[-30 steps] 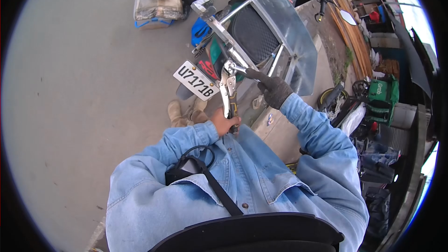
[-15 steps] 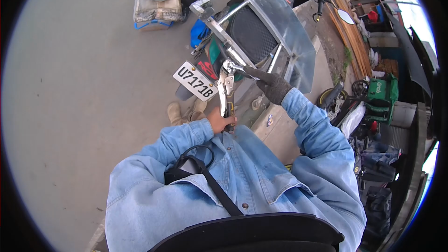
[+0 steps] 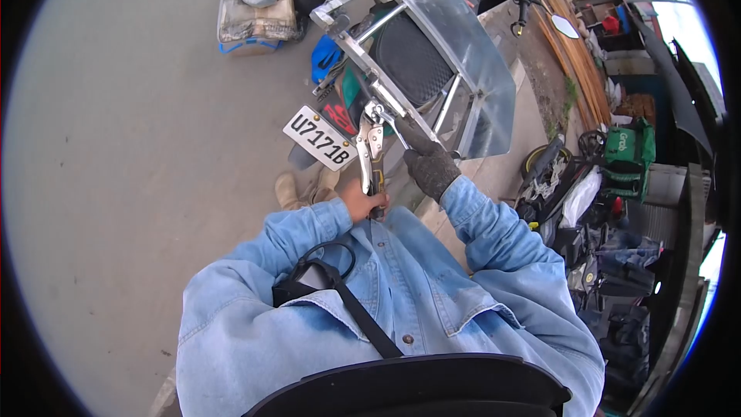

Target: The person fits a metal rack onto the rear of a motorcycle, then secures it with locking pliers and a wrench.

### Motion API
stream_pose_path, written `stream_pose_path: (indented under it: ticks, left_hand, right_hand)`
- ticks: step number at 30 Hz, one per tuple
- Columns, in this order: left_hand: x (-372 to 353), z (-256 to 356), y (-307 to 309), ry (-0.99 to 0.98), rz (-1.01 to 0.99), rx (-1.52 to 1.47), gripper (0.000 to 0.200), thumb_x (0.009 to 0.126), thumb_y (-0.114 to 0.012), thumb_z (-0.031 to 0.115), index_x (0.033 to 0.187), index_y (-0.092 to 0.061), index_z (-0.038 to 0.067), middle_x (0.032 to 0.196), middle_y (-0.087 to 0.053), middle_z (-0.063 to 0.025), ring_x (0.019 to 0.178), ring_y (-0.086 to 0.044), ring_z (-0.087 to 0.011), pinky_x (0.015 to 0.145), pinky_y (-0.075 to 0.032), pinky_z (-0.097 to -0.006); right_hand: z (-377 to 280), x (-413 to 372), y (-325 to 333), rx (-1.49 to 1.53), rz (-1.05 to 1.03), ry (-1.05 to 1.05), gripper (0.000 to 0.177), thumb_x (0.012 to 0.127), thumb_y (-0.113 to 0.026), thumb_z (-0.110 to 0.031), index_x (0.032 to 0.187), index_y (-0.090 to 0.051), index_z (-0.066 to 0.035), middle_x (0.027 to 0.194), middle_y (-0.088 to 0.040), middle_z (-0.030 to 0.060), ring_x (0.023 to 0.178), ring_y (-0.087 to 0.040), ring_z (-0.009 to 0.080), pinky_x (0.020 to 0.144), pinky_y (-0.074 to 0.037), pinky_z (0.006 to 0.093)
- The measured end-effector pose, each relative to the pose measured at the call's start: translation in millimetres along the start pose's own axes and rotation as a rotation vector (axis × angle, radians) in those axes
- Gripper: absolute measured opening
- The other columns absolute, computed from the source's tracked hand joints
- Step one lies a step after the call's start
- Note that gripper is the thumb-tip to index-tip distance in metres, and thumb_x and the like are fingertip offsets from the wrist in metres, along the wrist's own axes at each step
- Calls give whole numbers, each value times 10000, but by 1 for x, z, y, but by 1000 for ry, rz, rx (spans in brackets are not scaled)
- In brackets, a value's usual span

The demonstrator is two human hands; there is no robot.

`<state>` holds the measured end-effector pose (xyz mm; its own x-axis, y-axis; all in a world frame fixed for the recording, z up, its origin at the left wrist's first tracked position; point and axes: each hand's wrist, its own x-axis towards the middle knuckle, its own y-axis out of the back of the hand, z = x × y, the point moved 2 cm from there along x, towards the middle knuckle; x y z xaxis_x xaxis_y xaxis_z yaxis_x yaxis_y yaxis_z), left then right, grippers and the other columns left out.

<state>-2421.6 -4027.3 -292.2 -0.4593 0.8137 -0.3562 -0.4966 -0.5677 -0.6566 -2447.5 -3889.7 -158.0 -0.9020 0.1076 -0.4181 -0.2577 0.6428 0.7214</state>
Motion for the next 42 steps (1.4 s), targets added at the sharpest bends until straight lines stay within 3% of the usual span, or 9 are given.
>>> stream_pose_path:
  ticks: [2, 4, 6, 12, 15, 19, 29, 31, 42]
  left_hand:
    - [-1, -3, -1, -7, 39, 7, 131, 789, -625, 23, 848, -521, -29, 711, -609, -121, 613, -629, -201, 540, -544, -331]
    - [0, -7, 2, -19, 84, 17, 109, 782, -634, 26, 813, -548, -34, 691, -610, -116, 592, -618, -190, 539, -539, -338]
    - [3, -11, 3, -24, 68, -96, 108, 787, -628, 25, 820, -548, -39, 689, -610, -119, 576, -613, -188, 522, -534, -333]
    - [-4, -2, 6, 22, 46, -89, 110, 793, -623, 31, 797, -544, -45, 670, -603, -121, 534, -598, -182, 493, -523, -325]
    - [-2, -6, 9, -19, 55, -51, 110, 792, -621, 30, 781, -541, -44, 654, -598, -119, 530, -594, -181, 489, -516, -322]
    - [0, -9, 13, -11, 36, 2, 119, 791, -623, 35, 773, -537, -45, 638, -592, -117, 522, -589, -182, 486, -511, -323]
    - [-1, -7, 12, 2, 43, 12, 164, 756, -661, 57, 799, -524, -21, 640, -592, -106, 539, -589, -178, 494, -501, -325]
    - [0, -10, 12, -4, 23, 27, 161, 757, -659, 51, 801, -522, -21, 643, -593, -109, 537, -587, -180, 495, -503, -328]
    - [1, -10, 17, -63, 27, 132, 142, 806, -628, 25, 844, -514, -51, 678, -587, -128, 559, -592, -197, 487, -512, -339]
  right_hand:
    - [-13, -7, -10, 263, 42, -222, 522, 855, -500, -72, 1362, -415, -160, 1286, -512, 171, 1121, -539, 278, 945, -417, 360]
    - [-12, -7, -11, 278, -2, -351, 538, 845, -506, -70, 1367, -411, -157, 1284, -511, 173, 1060, -567, 258, 875, -451, 355]
    - [-1, -2, -8, 82, 66, -2, 558, 841, -452, -30, 1371, -411, -203, 844, -577, 44, 623, -536, 148, 603, -456, 299]
    - [-26, -1, 10, -478, -27, 88, 603, 812, -486, -16, 1381, -359, -170, 1026, -574, 197, 839, -575, 368, 765, -473, 426]
    - [-13, 1, -3, -445, 217, 262, 657, 789, -487, -9, 1399, -316, -183, 973, -585, 189, 854, -598, 343, 746, -483, 426]
    - [-23, 5, 13, -581, -71, -2, 664, 807, -513, -77, 1412, -271, -203, 968, -604, 208, 873, -606, 374, 754, -479, 464]
    - [2, 10, 20, -386, -25, 189, 548, 833, -507, -91, 1359, -384, -187, 979, -604, 211, 875, -596, 390, 766, -477, 463]
    - [-13, 9, 16, -674, -260, 87, 543, 849, -497, -95, 1367, -371, -192, 991, -606, 207, 887, -596, 384, 753, -473, 467]
    - [-35, 7, 12, -444, -90, 73, 660, 851, -488, -80, 1426, -182, -180, 991, -577, 274, 883, -591, 430, 757, -474, 490]
